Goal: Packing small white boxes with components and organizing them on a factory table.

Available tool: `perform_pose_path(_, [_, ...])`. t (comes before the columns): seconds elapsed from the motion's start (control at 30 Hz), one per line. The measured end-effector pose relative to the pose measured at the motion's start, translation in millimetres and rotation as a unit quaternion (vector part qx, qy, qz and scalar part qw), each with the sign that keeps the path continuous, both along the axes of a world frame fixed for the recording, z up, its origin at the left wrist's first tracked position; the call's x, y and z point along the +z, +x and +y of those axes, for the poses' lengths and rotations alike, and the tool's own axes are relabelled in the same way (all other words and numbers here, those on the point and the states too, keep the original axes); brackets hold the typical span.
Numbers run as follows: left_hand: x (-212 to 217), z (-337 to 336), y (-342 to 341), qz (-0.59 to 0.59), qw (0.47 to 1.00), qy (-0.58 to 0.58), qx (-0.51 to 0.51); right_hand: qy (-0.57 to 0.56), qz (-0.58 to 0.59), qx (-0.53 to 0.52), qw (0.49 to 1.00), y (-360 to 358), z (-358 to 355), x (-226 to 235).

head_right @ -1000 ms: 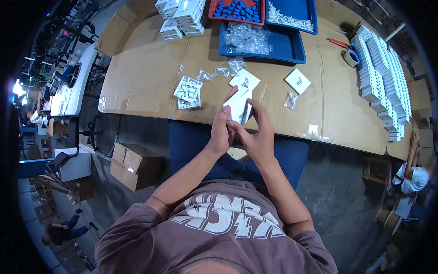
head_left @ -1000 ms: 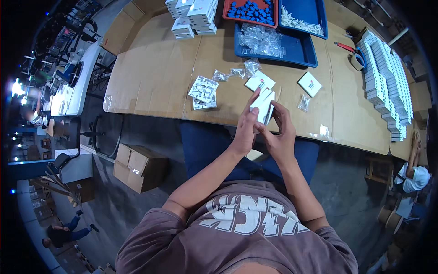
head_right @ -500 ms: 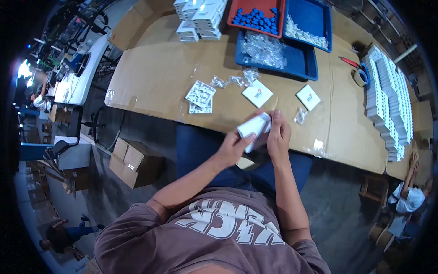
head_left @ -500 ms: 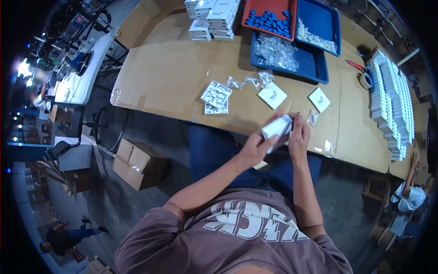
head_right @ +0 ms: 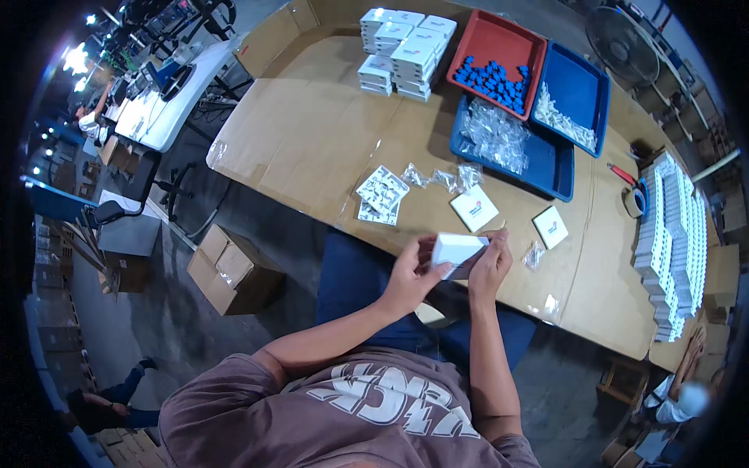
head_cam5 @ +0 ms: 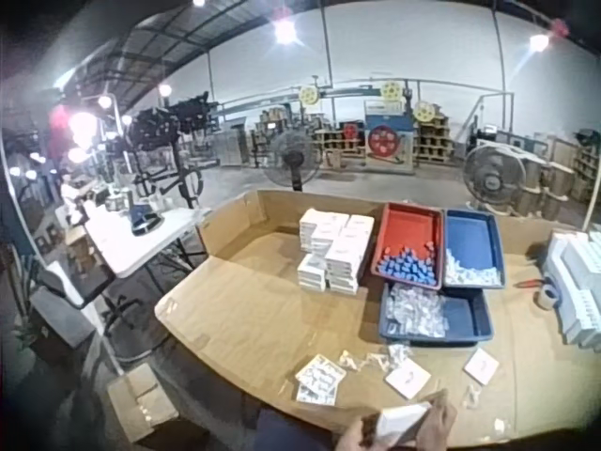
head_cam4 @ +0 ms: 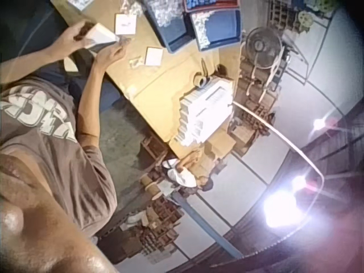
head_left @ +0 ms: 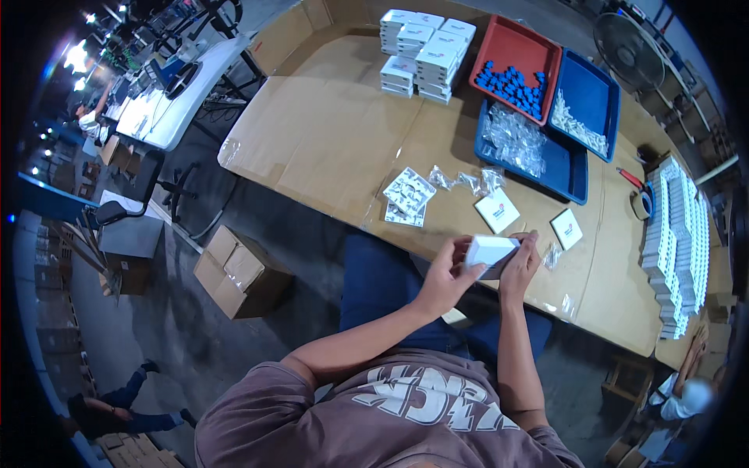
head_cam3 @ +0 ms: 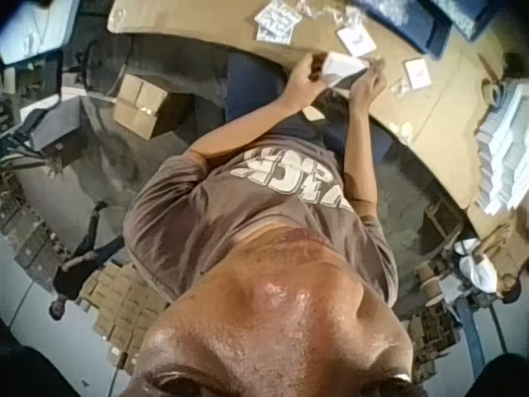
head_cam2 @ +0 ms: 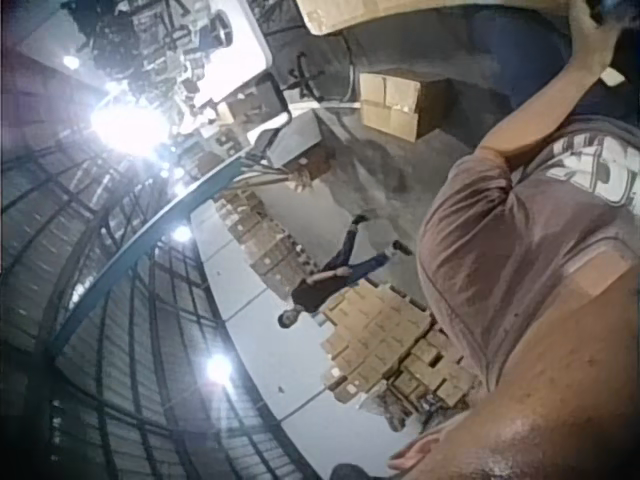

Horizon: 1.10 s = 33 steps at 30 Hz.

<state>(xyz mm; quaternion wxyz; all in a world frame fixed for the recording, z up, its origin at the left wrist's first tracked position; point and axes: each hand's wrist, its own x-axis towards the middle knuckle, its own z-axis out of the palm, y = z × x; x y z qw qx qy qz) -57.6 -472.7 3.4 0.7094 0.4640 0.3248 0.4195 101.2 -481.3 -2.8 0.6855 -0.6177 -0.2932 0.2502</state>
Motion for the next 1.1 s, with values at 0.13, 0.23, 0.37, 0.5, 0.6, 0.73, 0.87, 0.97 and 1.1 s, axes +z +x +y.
perform_pose_path(0.13, [-16.2,91.0,-28.2,0.075,0.969,0.073,0.226,-0.010,0.005,0.050,0.999,9.5,7.4,-11.1])
perform_pose_path(0.23, [7.1,195.9,-42.3,-0.031,0.946,-0.006,0.324,-0.124,-0.040,0.051,0.990,26.6,-5.8,-54.3])
perform_pose_path(0.37, [-12.5,354.9,-62.1,0.094,0.900,0.083,0.417,-0.127,-0.161,0.054,0.977,15.9,-0.6,-71.0])
perform_pose_path(0.5, [-8.1,430.5,-54.4,0.305,0.834,0.119,0.444,-0.150,-0.201,0.050,0.967,10.0,-0.2,-66.9])
perform_pose_path(0.6, [-7.2,456.7,-42.2,0.300,0.847,0.117,0.422,-0.145,-0.192,0.036,0.970,7.9,-1.2,-63.8])
perform_pose_path(0.73, [-15.3,477.1,-25.4,0.326,0.840,0.123,0.417,-0.182,-0.234,0.028,0.955,9.0,-1.5,-65.0])
perform_pose_path(0.87, [-28.4,500.7,-20.2,0.350,0.831,0.163,0.399,-0.167,-0.280,0.032,0.945,2.6,0.7,-63.9])
perform_pose_path(0.97, [-39.2,507.0,-10.5,0.334,0.848,0.181,0.369,-0.163,-0.282,0.025,0.945,1.0,-0.9,-62.6])
perform_pose_path(1.1, [-46.7,513.7,2.0,0.329,0.862,0.188,0.337,-0.171,-0.330,0.020,0.928,3.1,-5.3,-65.2])
